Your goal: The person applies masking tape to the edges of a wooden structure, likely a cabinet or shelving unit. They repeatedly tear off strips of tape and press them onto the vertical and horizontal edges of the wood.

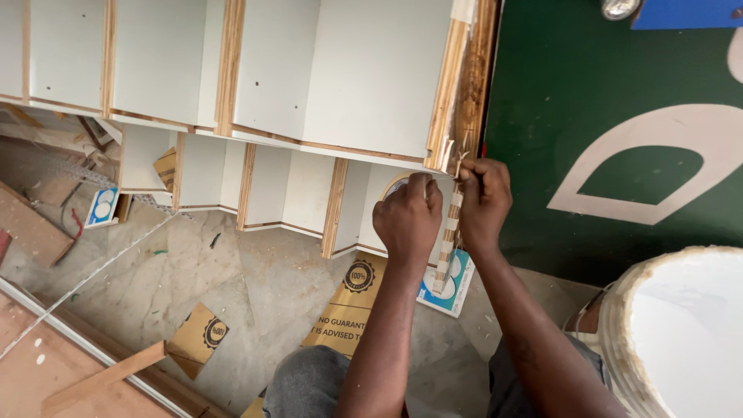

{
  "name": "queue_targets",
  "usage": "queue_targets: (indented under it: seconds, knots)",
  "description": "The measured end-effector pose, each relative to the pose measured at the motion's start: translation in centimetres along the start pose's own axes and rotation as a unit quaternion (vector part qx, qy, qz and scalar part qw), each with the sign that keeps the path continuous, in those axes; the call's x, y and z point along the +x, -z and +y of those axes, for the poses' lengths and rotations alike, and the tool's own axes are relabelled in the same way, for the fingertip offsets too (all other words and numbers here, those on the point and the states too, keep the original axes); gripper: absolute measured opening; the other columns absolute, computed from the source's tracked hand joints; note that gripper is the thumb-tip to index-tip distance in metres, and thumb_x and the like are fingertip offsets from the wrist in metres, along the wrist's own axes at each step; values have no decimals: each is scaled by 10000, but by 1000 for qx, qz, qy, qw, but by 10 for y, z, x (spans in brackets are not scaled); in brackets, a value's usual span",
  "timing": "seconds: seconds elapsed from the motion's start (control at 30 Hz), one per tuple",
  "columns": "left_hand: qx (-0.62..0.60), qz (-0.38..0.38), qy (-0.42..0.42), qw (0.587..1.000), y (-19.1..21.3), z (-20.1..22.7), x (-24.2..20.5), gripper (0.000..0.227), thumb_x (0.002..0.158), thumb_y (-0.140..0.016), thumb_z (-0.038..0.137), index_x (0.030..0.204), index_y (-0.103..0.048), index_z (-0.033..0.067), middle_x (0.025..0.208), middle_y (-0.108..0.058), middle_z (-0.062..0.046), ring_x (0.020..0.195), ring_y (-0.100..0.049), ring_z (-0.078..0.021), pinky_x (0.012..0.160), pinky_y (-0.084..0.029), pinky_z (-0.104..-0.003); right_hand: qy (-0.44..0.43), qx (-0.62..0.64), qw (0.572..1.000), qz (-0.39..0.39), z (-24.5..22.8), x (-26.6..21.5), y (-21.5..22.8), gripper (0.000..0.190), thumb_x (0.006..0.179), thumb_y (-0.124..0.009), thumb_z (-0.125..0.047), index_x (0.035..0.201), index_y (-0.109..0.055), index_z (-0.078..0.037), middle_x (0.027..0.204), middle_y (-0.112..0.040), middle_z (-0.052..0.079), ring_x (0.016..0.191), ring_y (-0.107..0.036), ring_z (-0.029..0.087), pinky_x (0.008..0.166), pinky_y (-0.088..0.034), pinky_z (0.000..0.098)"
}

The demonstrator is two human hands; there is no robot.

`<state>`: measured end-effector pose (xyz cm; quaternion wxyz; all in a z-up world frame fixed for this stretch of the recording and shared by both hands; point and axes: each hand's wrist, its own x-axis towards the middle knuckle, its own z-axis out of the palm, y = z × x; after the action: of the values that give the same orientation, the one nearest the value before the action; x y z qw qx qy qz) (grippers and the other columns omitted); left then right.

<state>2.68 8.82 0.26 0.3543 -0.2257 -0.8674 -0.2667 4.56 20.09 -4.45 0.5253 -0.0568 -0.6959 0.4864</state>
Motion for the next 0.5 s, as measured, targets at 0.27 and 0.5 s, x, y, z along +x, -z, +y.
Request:
queue_targets:
  seconds: [0.27,0.5]
  knots:
    - [7,-33,8,999,-1,-14,4,201,952,-722,289,966,-658,99,658,-691,-19,598,-686,-214,544,-441,-409,78,-106,990,-43,-9,-4,3,227,956,-721,38,1164,-636,4,1171,-631,177,1050,-674,315,854,-572,400]
    - [0,5,-30,1000,5,-17,6,195,938,-719,255,1083,-709,125,605,-642,-14,555,-658,-209,528,-425,-405,94,-138,985,-49,3,-3,-2,276,934,-800,-2,1142,-619,8,1134,-623,186,977,-685,306,756,-583,374]
